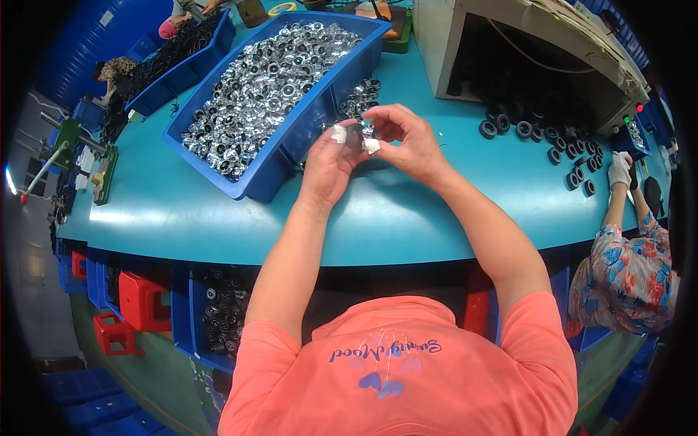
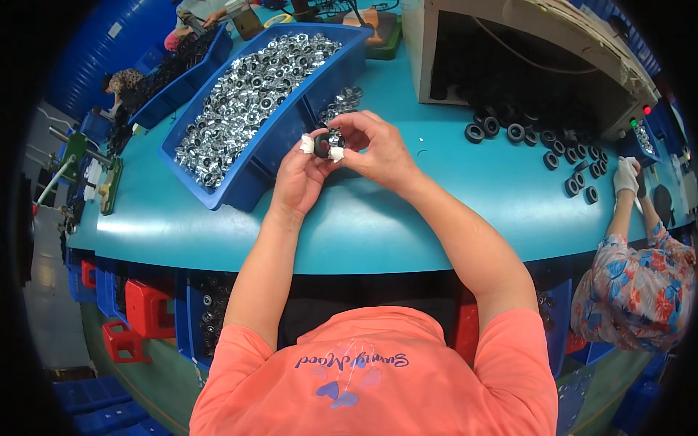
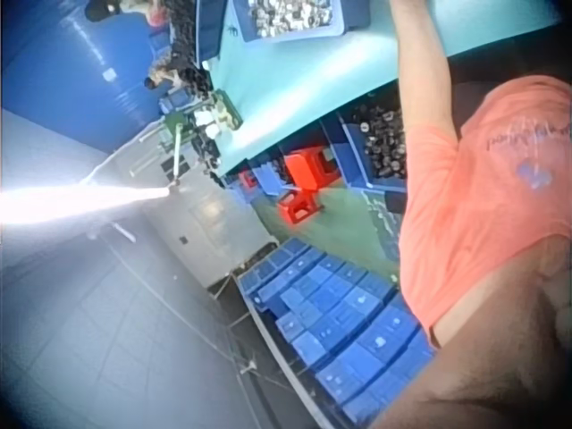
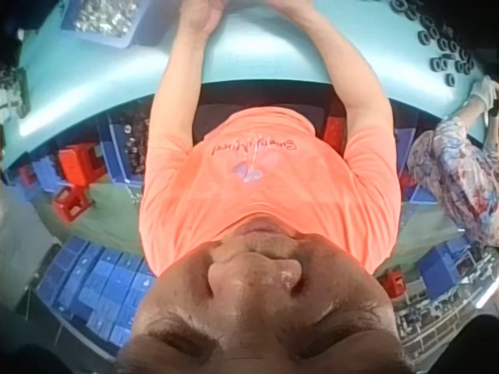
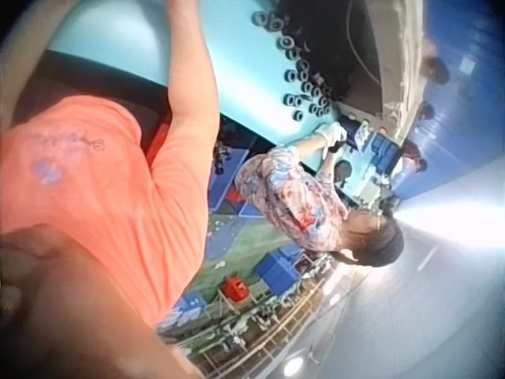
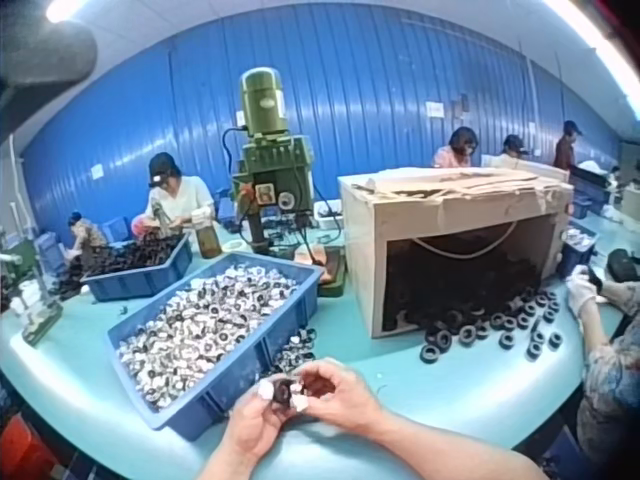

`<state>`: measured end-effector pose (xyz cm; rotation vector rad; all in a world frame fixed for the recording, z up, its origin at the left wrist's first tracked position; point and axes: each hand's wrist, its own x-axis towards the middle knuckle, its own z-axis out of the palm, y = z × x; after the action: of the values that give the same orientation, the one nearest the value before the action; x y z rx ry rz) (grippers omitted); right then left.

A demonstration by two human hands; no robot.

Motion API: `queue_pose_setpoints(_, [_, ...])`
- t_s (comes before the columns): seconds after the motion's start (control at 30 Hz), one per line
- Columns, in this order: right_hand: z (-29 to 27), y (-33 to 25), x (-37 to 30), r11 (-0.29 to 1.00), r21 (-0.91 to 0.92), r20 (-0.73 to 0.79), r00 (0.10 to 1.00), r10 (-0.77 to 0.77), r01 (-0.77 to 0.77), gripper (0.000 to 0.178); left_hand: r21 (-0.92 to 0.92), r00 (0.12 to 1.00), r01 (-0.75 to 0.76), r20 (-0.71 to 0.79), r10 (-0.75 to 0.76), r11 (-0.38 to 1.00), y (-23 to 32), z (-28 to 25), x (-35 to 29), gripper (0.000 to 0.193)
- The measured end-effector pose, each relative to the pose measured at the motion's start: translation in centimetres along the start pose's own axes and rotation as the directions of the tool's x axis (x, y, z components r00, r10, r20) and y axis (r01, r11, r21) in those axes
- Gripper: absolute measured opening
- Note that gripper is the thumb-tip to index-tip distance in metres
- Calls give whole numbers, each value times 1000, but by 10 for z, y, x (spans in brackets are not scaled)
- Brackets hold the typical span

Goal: Assemble small silver components and black rings at a factory workbench.

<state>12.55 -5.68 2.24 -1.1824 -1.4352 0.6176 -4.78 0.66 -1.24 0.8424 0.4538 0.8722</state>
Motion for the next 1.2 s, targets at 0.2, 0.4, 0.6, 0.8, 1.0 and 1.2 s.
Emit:
queue_pose_setpoints(0.2, [0, -2, -2, 993, -93, 19, 998, -66, 67, 33, 29, 1000, -3, 22, 2, 1000, 1, 3, -1, 38])
queue_pose_setpoints(0.4, [2, -7, -1, 997, -15, -65, 995, -76, 75, 29, 50, 1000, -17, 16, 17, 999, 2, 4, -2, 37])
queue_pose_setpoints(0.6, [4, -1, -1, 992, 53, -100, 989, -107, 113, 25, 24, 999, -5, 42, 4, 1000, 1, 3, -3, 37])
queue_pose_setpoints(0.8, [6, 2, -2, 947, -226, -78, 964, -252, 230, 21, -24, 998, -18, 52, 19, 1000, 0, 4, -3, 36])
queue_pose_setpoints(1.0, [2, -1, -3, 950, -220, -45, 971, -235, 220, 18, 44, 999, -26, 42, 24, 999, 1, 3, -4, 37])
queue_pose_setpoints(1.2, [8, -5, -7, 922, -284, -72, 953, -295, 264, 19, 46, 999, -25, 33, 23, 999, 1, 5, -4, 41])
